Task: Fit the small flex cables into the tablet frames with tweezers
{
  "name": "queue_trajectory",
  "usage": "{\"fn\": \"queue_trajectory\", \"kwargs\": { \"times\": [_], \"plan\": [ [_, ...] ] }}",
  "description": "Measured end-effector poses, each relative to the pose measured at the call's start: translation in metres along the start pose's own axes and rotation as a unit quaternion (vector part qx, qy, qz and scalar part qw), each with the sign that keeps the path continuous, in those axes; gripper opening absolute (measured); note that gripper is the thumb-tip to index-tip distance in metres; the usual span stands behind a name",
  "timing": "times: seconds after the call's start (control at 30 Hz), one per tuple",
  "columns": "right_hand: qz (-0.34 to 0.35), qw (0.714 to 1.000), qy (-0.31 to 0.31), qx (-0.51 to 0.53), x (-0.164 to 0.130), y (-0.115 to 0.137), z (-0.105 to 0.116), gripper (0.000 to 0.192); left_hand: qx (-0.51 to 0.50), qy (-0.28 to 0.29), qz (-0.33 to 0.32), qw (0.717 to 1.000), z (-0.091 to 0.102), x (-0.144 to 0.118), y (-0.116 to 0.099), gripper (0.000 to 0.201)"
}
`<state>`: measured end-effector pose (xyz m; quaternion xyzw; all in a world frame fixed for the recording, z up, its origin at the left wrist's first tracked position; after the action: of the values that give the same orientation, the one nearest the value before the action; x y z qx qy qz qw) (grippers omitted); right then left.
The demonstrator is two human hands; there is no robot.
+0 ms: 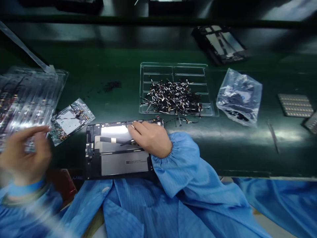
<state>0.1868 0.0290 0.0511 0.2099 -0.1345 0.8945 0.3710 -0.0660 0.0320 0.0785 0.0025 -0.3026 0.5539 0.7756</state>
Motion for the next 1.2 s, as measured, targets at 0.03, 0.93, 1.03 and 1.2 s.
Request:
{"fn": "queue_trajectory", "kwargs": {
  "times": [0.03, 0.93, 1.03, 1.2],
  "plan": [
    [0.003, 1.0, 0.005, -0.008, 0.0, 0.001, 0.0, 0.026, 0.024, 0.01, -0.051, 0.998, -0.013, 0.011, -0.016, 0.031],
    [-0.043, 0.996, 0.079, -0.028, -0.029, -0.011, 0.008, 0.03, -0.006, 0.235, -0.362, 0.902, -0.113, 0.028, -0.11, 0.034],
    [-0.051, 0.995, 0.066, -0.052, -0.029, -0.011, 0.006, 0.028, -0.001, 0.221, -0.368, 0.903, -0.112, 0.029, -0.112, 0.034],
    [-0.042, 0.995, 0.039, -0.077, -0.025, -0.009, 0.009, 0.024, 0.013, 0.221, -0.37, 0.902, -0.113, 0.029, -0.112, 0.034]
  ]
}}
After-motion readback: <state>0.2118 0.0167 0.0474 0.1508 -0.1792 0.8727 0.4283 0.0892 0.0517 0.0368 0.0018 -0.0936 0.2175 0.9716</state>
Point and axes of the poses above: each hand's wrist, its own x-axis towards the middle knuckle, its own z-axis out of the back of the hand, y = z × x, the point moved 8 cm from there along x, towards the middle knuckle, and after that the axes turned 1 degree about x, right-handed, at the moved point
